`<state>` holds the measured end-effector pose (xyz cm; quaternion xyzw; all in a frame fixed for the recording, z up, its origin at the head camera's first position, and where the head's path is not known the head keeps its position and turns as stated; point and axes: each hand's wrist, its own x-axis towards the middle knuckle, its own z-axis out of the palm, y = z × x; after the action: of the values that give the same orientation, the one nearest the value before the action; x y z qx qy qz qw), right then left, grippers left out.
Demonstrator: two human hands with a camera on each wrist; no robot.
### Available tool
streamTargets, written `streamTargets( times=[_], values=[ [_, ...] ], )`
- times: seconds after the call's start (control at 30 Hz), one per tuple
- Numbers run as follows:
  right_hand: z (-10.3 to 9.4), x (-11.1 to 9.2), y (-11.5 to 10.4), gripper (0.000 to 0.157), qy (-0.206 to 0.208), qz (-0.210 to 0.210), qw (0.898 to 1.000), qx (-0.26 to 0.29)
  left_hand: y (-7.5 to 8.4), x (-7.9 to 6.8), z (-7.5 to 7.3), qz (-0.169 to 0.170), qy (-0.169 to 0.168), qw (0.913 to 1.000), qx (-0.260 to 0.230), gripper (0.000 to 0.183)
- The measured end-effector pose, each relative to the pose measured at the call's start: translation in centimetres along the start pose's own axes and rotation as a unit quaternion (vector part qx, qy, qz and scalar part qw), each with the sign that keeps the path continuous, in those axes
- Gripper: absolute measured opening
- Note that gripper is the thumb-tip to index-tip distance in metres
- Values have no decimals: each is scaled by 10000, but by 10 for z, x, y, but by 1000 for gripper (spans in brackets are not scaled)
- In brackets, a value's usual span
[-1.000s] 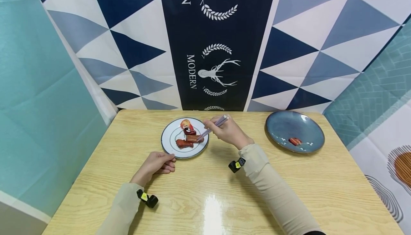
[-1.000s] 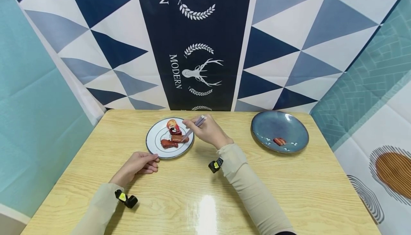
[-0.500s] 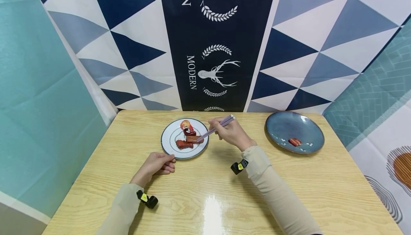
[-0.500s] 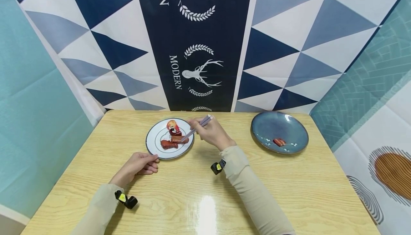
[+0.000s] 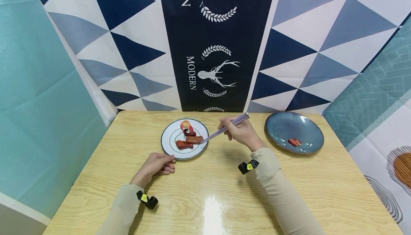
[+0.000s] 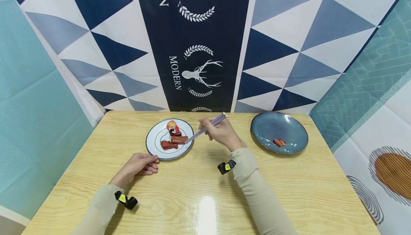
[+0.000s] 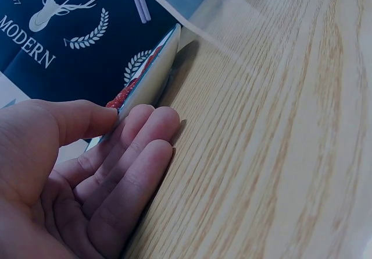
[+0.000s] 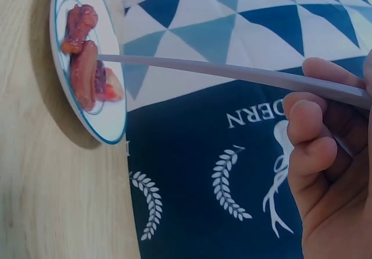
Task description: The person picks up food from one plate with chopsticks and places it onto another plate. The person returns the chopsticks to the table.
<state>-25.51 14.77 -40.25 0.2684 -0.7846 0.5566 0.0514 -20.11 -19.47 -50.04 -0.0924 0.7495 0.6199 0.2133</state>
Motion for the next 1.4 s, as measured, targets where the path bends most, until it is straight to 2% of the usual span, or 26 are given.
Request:
streamTargets(
  times=[0.23, 0.5, 0.8, 1.13, 1.4],
  values=[
    [-14, -6, -2, 47, 278, 222, 9994, 20, -1, 0, 0, 57, -22, 10000, 25, 33],
    [-25, -10, -6, 48, 386, 358, 9979, 391, -2, 2, 0, 18, 48, 10000, 29, 32],
    [-34, -16, -9, 51, 589, 539, 9954, 536, -3, 3, 1, -28, 61, 10000, 20, 31],
    [-42, -20, -9, 51, 778, 335, 9953, 464, -4, 2, 1, -19, 61, 10000, -6, 31],
    [-54, -25, -10, 50, 876, 351, 9945, 457, -2, 1, 0, -24, 55, 10000, 11, 32]
  ],
)
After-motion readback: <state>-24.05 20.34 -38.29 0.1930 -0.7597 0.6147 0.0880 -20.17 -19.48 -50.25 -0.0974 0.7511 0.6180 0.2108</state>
